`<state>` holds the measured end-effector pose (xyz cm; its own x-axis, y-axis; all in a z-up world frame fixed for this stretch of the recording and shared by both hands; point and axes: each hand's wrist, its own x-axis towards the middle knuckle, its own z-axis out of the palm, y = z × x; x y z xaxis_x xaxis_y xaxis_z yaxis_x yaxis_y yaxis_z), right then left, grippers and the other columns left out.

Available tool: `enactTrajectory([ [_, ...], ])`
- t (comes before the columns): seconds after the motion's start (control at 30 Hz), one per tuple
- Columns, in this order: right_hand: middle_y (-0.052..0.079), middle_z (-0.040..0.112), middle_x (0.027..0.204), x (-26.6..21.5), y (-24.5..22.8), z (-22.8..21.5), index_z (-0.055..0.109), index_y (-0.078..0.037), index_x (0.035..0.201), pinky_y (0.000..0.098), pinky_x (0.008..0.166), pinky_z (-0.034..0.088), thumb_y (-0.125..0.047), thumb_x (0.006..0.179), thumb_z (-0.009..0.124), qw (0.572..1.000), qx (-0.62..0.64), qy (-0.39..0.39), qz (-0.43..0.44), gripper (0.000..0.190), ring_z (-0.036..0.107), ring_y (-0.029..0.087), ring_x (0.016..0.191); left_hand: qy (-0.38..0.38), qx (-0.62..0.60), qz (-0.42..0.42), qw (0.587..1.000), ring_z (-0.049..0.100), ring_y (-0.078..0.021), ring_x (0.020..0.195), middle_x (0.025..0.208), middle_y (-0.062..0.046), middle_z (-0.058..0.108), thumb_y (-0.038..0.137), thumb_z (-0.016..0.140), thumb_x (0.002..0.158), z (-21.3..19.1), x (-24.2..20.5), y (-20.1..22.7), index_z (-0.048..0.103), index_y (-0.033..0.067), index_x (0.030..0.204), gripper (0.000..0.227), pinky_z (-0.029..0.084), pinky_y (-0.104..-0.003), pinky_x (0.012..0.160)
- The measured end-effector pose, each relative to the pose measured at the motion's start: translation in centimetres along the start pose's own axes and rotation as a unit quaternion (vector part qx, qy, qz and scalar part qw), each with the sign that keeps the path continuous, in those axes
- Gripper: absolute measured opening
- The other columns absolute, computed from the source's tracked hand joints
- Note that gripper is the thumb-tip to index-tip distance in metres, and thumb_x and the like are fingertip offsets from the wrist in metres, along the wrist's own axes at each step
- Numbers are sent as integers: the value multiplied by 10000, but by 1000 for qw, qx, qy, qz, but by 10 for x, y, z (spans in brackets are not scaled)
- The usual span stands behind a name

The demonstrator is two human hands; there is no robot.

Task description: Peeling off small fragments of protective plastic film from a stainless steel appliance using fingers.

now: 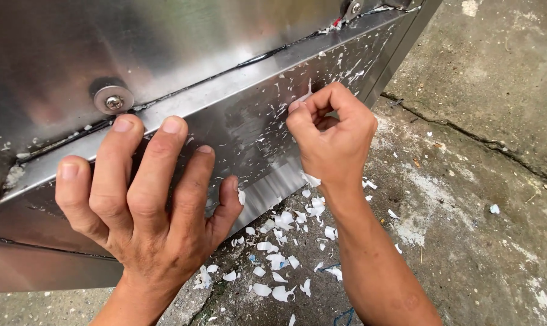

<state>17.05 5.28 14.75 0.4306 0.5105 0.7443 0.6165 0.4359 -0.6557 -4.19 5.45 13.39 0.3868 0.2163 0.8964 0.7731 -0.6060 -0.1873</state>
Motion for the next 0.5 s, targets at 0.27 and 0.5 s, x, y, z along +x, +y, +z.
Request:
enactTrajectory([
  [0.27,8,545,669,4,7,1,533,-54,726,190,484,349,53,815,665,999,33,-16,19,191,405,62,545,2,-17,1,1000,593,-390,1273,1366,-118,706,337,780,1118,-3,9,-1,837,134,1127,211,178,-529,1160],
  [0.5,-7,508,670,3,17,2,498,-78,725,206,494,335,51,809,673,1000,20,-4,4,234,370,65,558,23,-20,1,1000,595,-374,1208,1308,-91,731,359,759,1114,2,11,-2,809,166,1073,203,211,-522,1118],
])
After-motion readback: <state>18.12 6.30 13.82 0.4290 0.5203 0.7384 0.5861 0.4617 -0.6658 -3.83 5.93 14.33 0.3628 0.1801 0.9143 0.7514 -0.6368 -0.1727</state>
